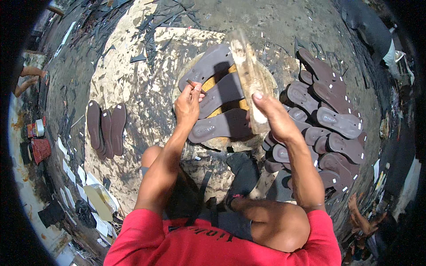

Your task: The person sits on the floor and repeatedly strikes the edges of dark shoe soles with a wooden block to smooth them. The soles are arranged on a circular wooden stump, and the person handles them one at a time, striking each edge multiple times before moving to the next.

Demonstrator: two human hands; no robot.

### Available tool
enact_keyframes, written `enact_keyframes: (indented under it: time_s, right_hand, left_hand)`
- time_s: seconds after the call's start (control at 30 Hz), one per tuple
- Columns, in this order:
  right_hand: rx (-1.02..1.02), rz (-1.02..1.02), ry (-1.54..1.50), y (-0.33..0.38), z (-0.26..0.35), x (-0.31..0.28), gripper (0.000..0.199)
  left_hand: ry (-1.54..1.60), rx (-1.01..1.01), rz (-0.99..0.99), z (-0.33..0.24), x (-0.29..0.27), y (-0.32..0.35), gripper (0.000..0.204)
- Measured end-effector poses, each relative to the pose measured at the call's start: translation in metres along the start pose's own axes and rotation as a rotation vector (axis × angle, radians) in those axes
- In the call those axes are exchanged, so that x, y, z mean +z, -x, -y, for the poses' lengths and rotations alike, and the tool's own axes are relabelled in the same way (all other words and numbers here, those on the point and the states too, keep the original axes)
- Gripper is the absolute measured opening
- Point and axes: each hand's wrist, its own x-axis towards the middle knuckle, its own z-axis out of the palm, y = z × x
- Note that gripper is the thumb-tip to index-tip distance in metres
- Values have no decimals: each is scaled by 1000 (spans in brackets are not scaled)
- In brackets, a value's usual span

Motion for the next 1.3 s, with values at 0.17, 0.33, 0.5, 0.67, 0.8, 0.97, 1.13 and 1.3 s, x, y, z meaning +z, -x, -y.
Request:
enact_keyframes:
  time_s: [0.17, 0.33, 0.5, 0.67, 0.8, 0.97, 1.13, 1.3]
  right_hand:
    - [-259, -254, 30, 44, 125, 23, 42]
    - [-844, -4, 34, 28, 75, 61, 56]
    - [-12, 177, 371, -9, -43, 17, 48]
    - [89, 242, 114, 7, -66, 5, 65]
    - [134, 142, 138, 9, -82, 17, 59]
    - [57, 109, -51, 19, -91, 6, 49]
    - [-74, -19, 18, 61, 43, 8, 49]
    - [-681, -378, 30, 91, 118, 44, 59]
  left_hand:
    - [-60, 117, 15, -1, -1, 3, 25]
    - [-382, 425, -11, 19, -2, 11, 17]
    - [-500, 842, -130, -5, 1, 10, 13]
    - [547, 12, -329, -43, -12, 1, 27]
    - [32, 113, 59, -27, -8, 15, 30]
    - [-118, 215, 55, 0, 9, 38, 21]
    - [-73, 138, 40, -9, 11, 35, 18]
    - [-277, 441, 18, 1, 10, 37, 14]
